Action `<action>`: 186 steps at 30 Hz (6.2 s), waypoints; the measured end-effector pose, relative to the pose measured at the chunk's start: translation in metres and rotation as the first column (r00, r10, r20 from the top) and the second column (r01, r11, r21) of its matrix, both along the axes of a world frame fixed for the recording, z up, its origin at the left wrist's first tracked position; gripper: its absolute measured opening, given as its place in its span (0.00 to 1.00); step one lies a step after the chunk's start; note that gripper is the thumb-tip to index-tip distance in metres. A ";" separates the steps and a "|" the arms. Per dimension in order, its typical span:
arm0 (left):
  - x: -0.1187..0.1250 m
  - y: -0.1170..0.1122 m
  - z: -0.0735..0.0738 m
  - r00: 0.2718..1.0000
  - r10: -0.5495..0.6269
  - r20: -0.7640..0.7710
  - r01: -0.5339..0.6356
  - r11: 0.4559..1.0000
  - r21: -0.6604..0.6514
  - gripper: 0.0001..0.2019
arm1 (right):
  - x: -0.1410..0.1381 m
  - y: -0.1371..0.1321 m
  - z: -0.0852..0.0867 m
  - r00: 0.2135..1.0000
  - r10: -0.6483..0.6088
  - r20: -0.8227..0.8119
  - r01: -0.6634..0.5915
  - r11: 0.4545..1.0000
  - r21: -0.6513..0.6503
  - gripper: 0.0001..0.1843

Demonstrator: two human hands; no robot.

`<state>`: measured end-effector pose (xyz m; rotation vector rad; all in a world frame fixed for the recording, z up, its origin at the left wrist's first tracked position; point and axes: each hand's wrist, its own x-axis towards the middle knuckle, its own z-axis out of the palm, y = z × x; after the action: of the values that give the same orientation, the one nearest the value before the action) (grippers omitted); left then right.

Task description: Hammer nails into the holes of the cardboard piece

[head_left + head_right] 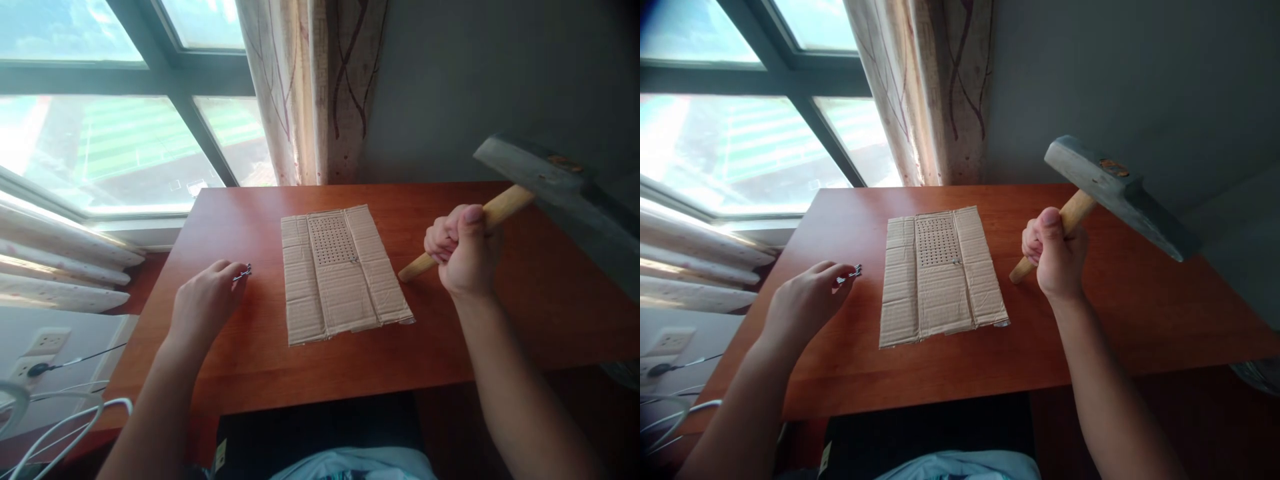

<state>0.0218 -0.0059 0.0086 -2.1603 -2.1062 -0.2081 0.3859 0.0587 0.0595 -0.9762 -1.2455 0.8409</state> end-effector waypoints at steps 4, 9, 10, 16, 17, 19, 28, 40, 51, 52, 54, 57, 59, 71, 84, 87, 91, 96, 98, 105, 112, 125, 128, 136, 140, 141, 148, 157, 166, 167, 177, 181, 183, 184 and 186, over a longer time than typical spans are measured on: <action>0.002 -0.002 0.003 0.994 0.022 -0.108 -0.031 0.997 -0.077 0.15 | -0.002 0.003 -0.001 0.993 0.071 -0.091 -0.065 0.996 0.067 0.31; 0.002 -0.001 0.003 0.983 0.038 -0.180 -0.067 0.985 -0.159 0.17 | -0.001 0.005 -0.005 0.980 0.137 -0.142 -0.119 0.985 0.128 0.30; 0.001 -0.001 0.002 0.981 0.038 -0.189 -0.071 0.983 -0.167 0.17 | -0.001 0.005 -0.005 0.980 0.138 -0.143 -0.119 0.985 0.128 0.30; -0.002 -0.003 -0.001 0.976 0.030 -0.214 -0.073 0.978 -0.197 0.18 | 0.001 0.006 -0.006 0.980 0.133 -0.146 -0.117 0.987 0.114 0.30; -0.002 -0.002 0.000 0.975 0.026 -0.221 -0.073 0.976 -0.203 0.18 | 0.001 0.006 -0.006 0.980 0.134 -0.146 -0.117 0.986 0.116 0.30; 0.000 -0.001 0.002 0.972 0.020 -0.236 -0.074 0.973 -0.221 0.19 | 0.001 0.006 -0.006 0.980 0.135 -0.146 -0.117 0.986 0.123 0.30; 0.014 0.000 0.011 0.998 0.009 0.064 -0.003 0.995 -0.098 0.09 | -0.001 0.005 -0.006 0.981 0.125 -0.151 -0.107 0.987 0.119 0.30; 0.103 0.031 0.051 0.510 -0.334 0.793 0.317 0.930 0.187 0.03 | -0.003 0.005 -0.007 0.981 0.091 -0.169 -0.071 0.990 0.121 0.29; 0.119 0.053 0.039 0.575 -0.402 0.713 0.389 0.901 0.194 0.01 | -0.001 0.005 -0.008 0.983 0.057 -0.173 -0.036 0.992 0.124 0.29; 0.119 0.052 0.039 0.581 -0.405 0.706 0.394 0.899 0.191 0.01 | -0.001 0.005 -0.008 0.984 0.056 -0.169 -0.035 0.991 0.126 0.29; 0.120 0.052 0.040 0.592 -0.410 0.694 0.402 0.897 0.186 0.02 | -0.002 0.005 -0.007 0.986 0.056 -0.159 -0.035 0.991 0.131 0.29; 0.121 0.052 0.040 0.600 -0.412 0.685 0.408 0.895 0.181 0.02 | -0.002 0.005 -0.007 0.989 0.049 -0.140 -0.032 0.992 0.125 0.29; 0.121 0.051 0.040 0.601 -0.414 0.684 0.412 0.894 0.179 0.02 | -0.001 0.005 -0.007 0.990 0.043 -0.138 -0.026 0.992 0.121 0.29; 0.122 0.051 0.040 0.602 -0.453 0.658 0.450 0.873 0.189 0.03 | -0.001 0.006 -0.008 0.987 0.046 -0.157 -0.026 0.992 0.127 0.30; 0.122 0.051 0.041 0.616 -0.430 0.660 0.420 0.888 0.187 0.04 | -0.001 0.005 -0.008 0.989 0.037 -0.144 -0.019 0.992 0.122 0.31; 0.122 0.051 0.040 0.609 -0.434 0.665 0.423 0.886 0.191 0.03 | -0.001 0.005 -0.008 0.988 0.031 -0.152 -0.013 0.993 0.117 0.31; 0.123 0.051 0.039 0.603 -0.428 0.673 0.421 0.888 0.187 0.03 | -0.002 0.005 -0.007 0.986 0.031 -0.167 -0.012 0.993 0.115 0.30; 0.123 0.051 0.039 0.600 -0.417 0.683 0.410 0.893 0.184 0.04 | -0.003 0.005 -0.006 0.988 0.028 -0.151 -0.011 0.994 0.113 0.31; 0.123 0.051 0.038 0.598 -0.413 0.687 0.408 0.895 0.182 0.04 | -0.003 0.004 -0.006 0.989 0.029 -0.146 -0.012 0.993 0.118 0.32; 0.123 0.051 0.038 0.587 -0.405 0.701 0.399 0.898 0.185 0.03 | -0.001 0.006 -0.008 0.990 0.027 -0.137 -0.010 0.992 0.127 0.32; 0.124 0.051 0.040 0.608 -0.420 0.674 0.412 0.892 0.185 0.03 | -0.002 0.004 -0.006 0.988 0.029 -0.151 -0.011 0.992 0.122 0.31; 0.124 0.054 0.033 0.645 -0.398 0.652 0.413 0.900 0.140 0.04 | 0.010 -0.018 0.005 0.894 0.097 0.436 -0.022 0.984 -0.174 0.26; 0.125 0.055 0.031 0.641 -0.382 0.665 0.418 0.901 0.115 0.04 | 0.021 -0.026 0.013 0.659 0.259 0.706 -0.017 0.944 -0.331 0.24; 0.127 0.056 0.028 0.641 -0.374 0.670 0.423 0.901 0.098 0.06 | 0.020 -0.030 0.038 0.419 0.349 0.838 -0.051 0.931 -0.362 0.26; 0.128 0.056 0.027 0.649 -0.370 0.665 0.417 0.904 0.096 0.06 | 0.013 -0.034 0.059 0.389 0.277 0.879 -0.062 0.959 -0.275 0.25; 0.128 0.056 0.027 0.649 -0.368 0.666 0.416 0.904 0.095 0.06 | 0.011 -0.034 0.062 0.382 0.268 0.884 -0.073 0.963 -0.260 0.25; 0.127 0.057 0.029 0.655 -0.359 0.665 0.415 0.906 0.081 0.05 | 0.002 -0.034 0.063 0.282 0.299 0.912 -0.126 0.954 -0.274 0.24; 0.127 0.057 0.028 0.654 -0.361 0.665 0.415 0.906 0.083 0.04 | -0.002 -0.035 0.064 0.256 0.315 0.914 -0.112 0.949 -0.296 0.23; 0.126 0.057 0.028 0.650 -0.360 0.669 0.421 0.904 0.076 0.04 | -0.005 -0.036 0.064 0.279 0.317 0.906 -0.101 0.949 -0.300 0.24; 0.126 0.057 0.029 0.655 -0.361 0.664 0.425 0.902 0.071 0.04 | -0.006 -0.035 0.063 0.275 0.330 0.903 -0.100 0.944 -0.315 0.24; 0.127 0.057 0.029 0.653 -0.353 0.670 0.416 0.906 0.071 0.04 | -0.004 -0.035 0.063 0.267 0.316 0.910 -0.111 0.948 -0.297 0.24; 0.127 0.057 0.030 0.668 -0.360 0.651 0.414 0.907 0.076 0.04 | -0.005 -0.036 0.062 0.277 0.308 0.910 -0.108 0.951 -0.289 0.24; 0.127 0.057 0.030 0.681 -0.367 0.634 0.422 0.904 0.069 0.04 | -0.005 -0.036 0.062 0.264 0.323 0.909 -0.112 0.946 -0.304 0.23; 0.127 0.057 0.030 0.682 -0.366 0.633 0.423 0.904 0.066 0.04 | -0.005 -0.036 0.062 0.261 0.327 0.908 -0.115 0.945 -0.307 0.23; 0.127 0.057 0.030 0.673 -0.358 0.647 0.417 0.907 0.068 0.04 | -0.005 -0.036 0.063 0.274 0.314 0.909 -0.114 0.949 -0.294 0.23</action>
<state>0.1483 0.0516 0.0389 -2.8831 -1.8807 -1.0783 0.3812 0.0226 0.1222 -1.5824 -2.4472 0.5096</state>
